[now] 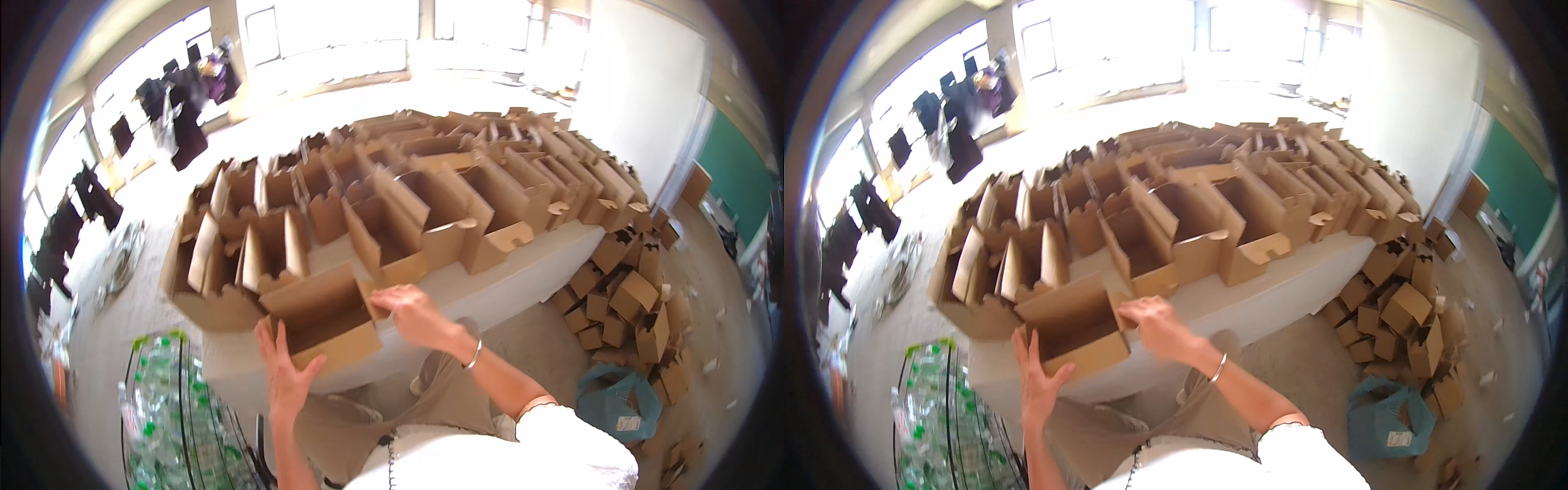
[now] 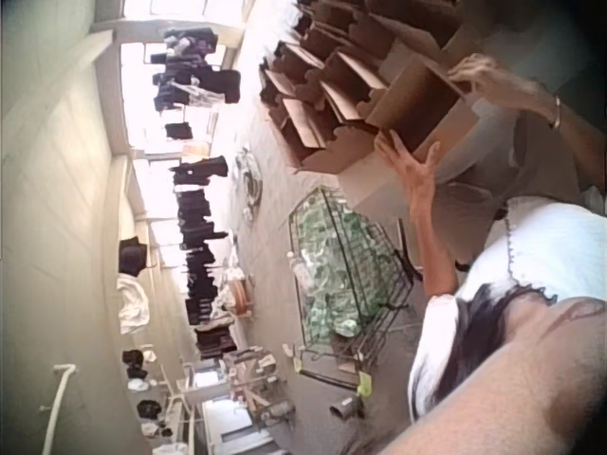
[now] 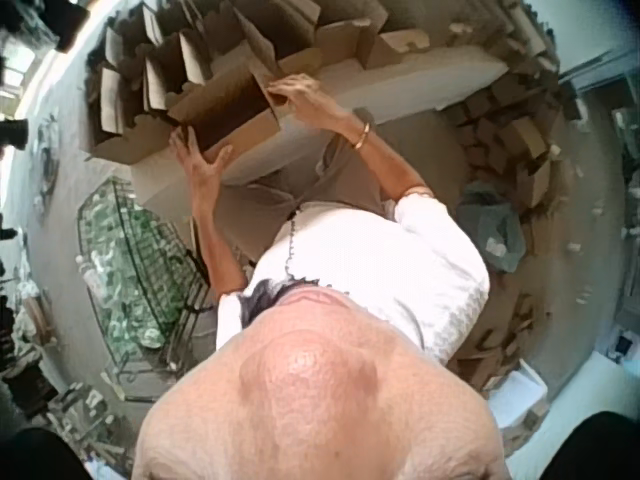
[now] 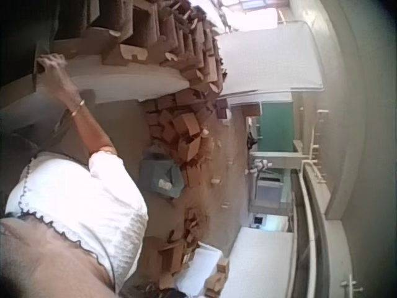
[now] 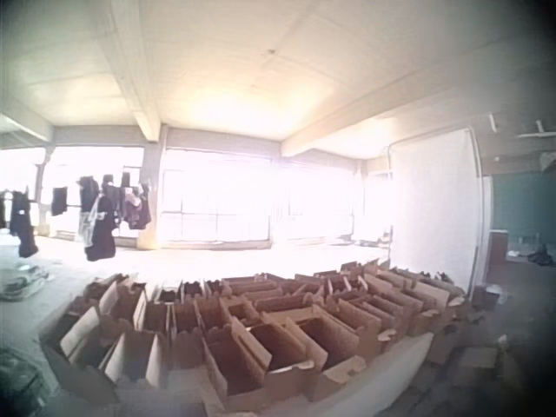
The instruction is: The person takes plastic bottles from a cart and places them into individual cardboard boxes on a table.
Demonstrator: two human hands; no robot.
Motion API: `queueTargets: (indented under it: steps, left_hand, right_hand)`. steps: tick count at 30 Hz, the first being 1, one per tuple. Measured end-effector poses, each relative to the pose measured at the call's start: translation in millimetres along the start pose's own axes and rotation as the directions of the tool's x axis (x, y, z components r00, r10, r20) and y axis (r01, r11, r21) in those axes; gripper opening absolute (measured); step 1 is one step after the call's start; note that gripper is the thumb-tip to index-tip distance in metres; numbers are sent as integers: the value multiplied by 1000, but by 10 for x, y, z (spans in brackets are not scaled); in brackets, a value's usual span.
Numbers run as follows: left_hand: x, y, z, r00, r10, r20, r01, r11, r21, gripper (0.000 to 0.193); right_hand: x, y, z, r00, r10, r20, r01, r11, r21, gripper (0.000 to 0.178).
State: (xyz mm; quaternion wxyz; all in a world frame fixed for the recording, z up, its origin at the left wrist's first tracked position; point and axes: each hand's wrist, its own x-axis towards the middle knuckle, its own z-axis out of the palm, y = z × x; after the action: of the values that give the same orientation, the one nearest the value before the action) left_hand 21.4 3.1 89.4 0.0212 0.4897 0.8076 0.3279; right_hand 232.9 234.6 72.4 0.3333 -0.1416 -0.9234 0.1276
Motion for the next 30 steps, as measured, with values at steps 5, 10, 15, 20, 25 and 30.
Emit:
queueTargets:
  steps: [5, 10, 15, 20, 25, 30]
  left_hand:
    - [194, -42, 271, 991, -40, -130, 9, 972, -233, 107]
    - [-59, -26, 248, 942, -210, -261, 137, 952, -272, 109]
    - [-314, -286, 16, 904, -102, -415, 32, 985, -172, 89]
    - [-520, -824, -918, 629, -153, -762, 181, 982, -49, 48]
    - [-737, -2114, -1723, 563, -352, -748, 641, 757, 126, 28]
    - [-901, -3499, -1956, 648, -727, -225, 759, 594, 267, 53]
  right_hand:
    - [421, -464, -28, 886, 440, 145, -452, 890, 62, 56]
    - [454, -569, 558, 862, 493, 118, -495, 869, -12, 77]
    - [589, -764, 184, 597, 737, 317, -776, 631, -6, 79]
    - [383, -305, 570, 760, 632, 150, -646, 759, 75, 71]
    - [416, -260, 623, 787, 598, 152, -613, 786, 78, 68]
    - [424, -323, 587, 768, 620, 159, -634, 771, 59, 67]
